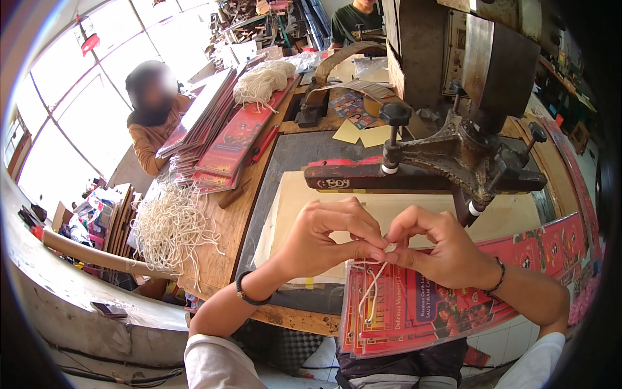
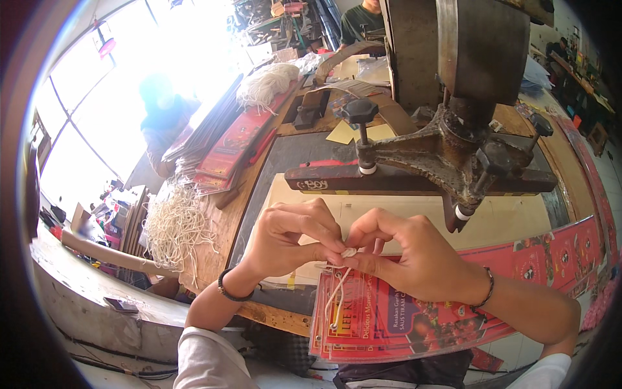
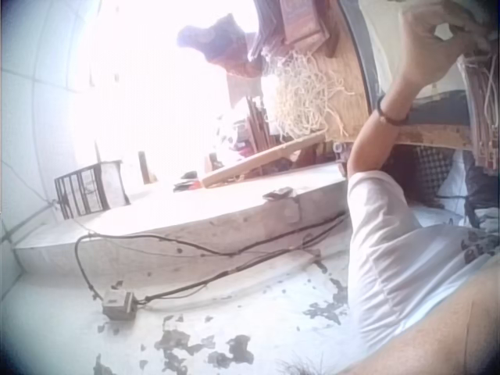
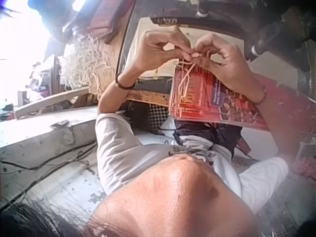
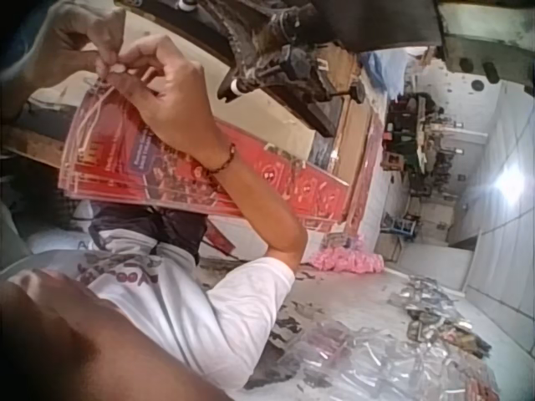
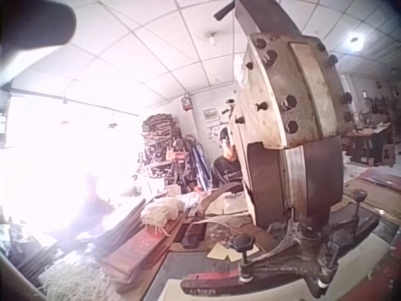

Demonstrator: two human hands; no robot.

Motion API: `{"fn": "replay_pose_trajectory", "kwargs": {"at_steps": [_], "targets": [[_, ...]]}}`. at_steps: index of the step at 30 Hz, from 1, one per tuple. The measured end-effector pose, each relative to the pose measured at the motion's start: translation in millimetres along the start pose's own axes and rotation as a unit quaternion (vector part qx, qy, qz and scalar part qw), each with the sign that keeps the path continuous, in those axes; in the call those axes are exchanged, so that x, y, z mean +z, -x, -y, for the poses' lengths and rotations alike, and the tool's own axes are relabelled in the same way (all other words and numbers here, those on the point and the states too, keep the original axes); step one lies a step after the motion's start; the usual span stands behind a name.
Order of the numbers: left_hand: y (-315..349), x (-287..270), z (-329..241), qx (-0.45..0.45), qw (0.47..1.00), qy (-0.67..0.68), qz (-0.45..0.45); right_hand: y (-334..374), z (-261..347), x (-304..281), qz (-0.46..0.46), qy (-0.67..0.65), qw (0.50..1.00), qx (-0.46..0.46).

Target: The person threads a white string through a pre-punched hole in a stack of red plastic packages, loops it, and ties a knot by hand.

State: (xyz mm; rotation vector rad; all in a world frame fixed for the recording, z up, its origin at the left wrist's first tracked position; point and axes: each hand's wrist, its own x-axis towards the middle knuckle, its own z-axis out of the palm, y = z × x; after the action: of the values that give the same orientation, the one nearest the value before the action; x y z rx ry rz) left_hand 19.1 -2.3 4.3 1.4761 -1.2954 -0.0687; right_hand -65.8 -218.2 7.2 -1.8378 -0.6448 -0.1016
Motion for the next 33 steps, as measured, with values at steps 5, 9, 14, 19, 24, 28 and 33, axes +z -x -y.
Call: {"fn": "replay_pose_trajectory", "kwargs": {"at_steps": [5,9,14,19,24,28,33], "targets": [[-1.8,0.2,1.3,-0.015,1.0,0.005,0.013,1.9,-4.6,1.6,-0.012,-0.033,0.999,0.017],[-2.1,2.1,-0.6,-0.022,1.0,-0.005,-0.007,1.3,-2.0,2.4,-0.013,-0.038,0.999,0.02],[-2.1,2.5,-1.0,-0.06,0.998,0.001,-0.01,1.3,0.6,3.0,-0.014,-0.058,0.998,0.038],[-1.5,0.6,2.7,-0.022,0.999,-0.038,0.023,2.3,3.5,1.9,0.008,-0.026,0.999,0.02],[0.4,2.0,5.2,-0.017,1.0,0.007,0.014,2.0,4.1,1.8,0.013,-0.026,0.999,0.027],[1.1,1.7,4.4,-0.024,0.999,0.032,0.019,1.3,8.2,0.4,0.02,-0.024,0.999,0.038],[0.2,0.2,1.2,-0.029,0.999,0.022,0.024,0.9,8.5,0.4,0.022,-0.015,0.999,0.028]]}}
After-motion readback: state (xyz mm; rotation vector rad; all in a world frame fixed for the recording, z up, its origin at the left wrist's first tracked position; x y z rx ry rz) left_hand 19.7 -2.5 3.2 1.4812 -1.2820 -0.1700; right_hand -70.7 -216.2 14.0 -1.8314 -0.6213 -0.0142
